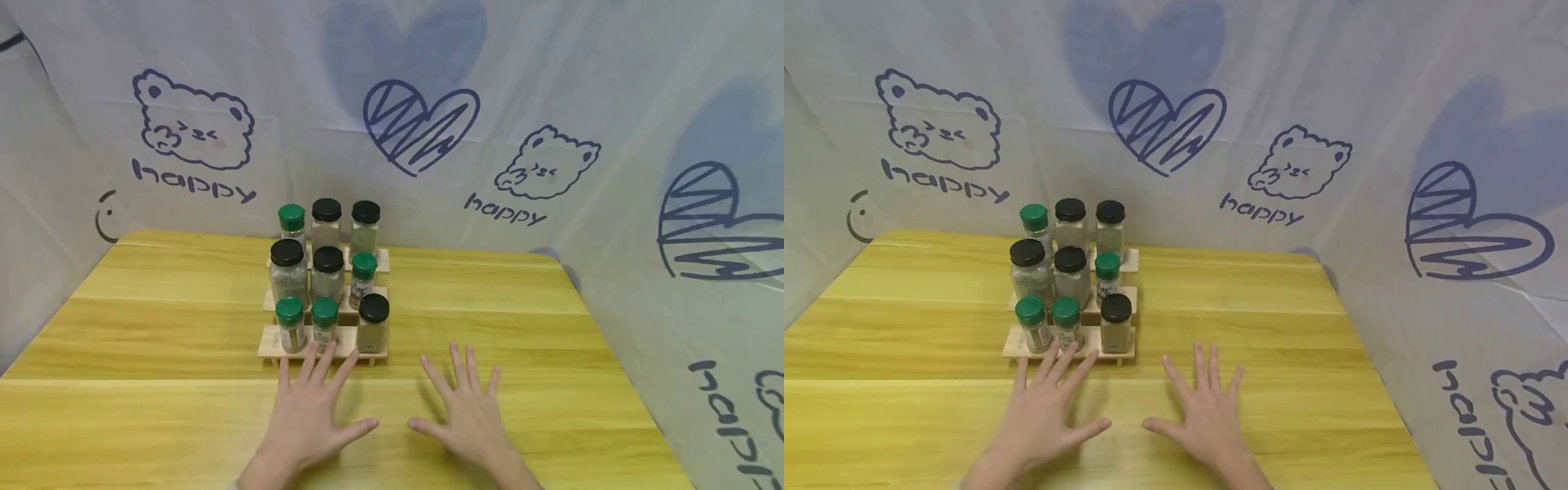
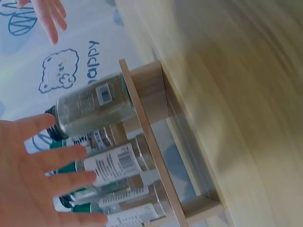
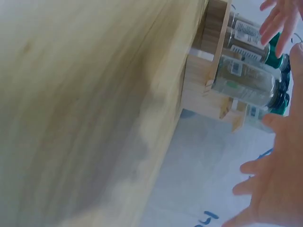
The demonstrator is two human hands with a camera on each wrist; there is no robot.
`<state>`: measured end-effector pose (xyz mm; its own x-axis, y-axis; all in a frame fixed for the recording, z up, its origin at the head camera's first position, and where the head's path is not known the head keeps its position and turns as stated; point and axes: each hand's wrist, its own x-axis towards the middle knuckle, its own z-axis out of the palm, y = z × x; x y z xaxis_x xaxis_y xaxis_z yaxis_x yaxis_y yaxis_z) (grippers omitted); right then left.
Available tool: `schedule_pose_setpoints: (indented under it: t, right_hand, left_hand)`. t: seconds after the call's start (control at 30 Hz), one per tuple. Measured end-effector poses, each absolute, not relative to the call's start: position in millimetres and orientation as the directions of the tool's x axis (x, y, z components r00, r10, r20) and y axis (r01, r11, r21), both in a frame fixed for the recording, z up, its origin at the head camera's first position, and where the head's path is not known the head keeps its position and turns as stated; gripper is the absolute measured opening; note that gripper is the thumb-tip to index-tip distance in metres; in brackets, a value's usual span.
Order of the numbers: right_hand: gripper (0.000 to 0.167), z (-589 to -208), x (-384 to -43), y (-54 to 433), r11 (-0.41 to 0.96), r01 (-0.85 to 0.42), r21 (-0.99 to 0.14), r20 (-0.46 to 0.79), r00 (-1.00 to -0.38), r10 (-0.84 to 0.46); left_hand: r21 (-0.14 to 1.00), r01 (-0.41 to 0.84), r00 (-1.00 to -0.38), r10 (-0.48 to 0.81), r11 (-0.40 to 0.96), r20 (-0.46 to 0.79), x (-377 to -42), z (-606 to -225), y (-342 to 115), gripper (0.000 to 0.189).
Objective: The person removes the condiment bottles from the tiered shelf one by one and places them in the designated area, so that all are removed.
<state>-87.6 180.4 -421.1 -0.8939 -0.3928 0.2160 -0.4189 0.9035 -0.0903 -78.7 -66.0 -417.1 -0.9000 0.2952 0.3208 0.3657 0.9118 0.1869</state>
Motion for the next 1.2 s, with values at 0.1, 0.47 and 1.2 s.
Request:
schedule_pose_setpoints:
  t: [0.1, 0.47, 1.2]
  right_hand:
    - [0.079, -423, -89, 183, 0.877, -0.456, -0.152, 0.263, -0.874, -0.409]
    - [0.056, -423, -99, 185, 0.723, -0.464, -0.511, 0.395, -0.874, -0.282]
    - [0.043, -429, -120, 176, 0.521, -0.514, -0.681, 0.493, -0.849, -0.192]
  left_hand:
    - [0.2, 0.398, -0.881, 0.312, 0.895, 0.357, -80, -415, -70, 0.087]
    - [0.232, 0.532, -0.807, 0.405, 0.814, 0.431, -89, -419, -87, 0.061]
    - [0.236, 0.635, -0.639, 0.329, 0.736, 0.695, -102, -416, -121, 0.061]
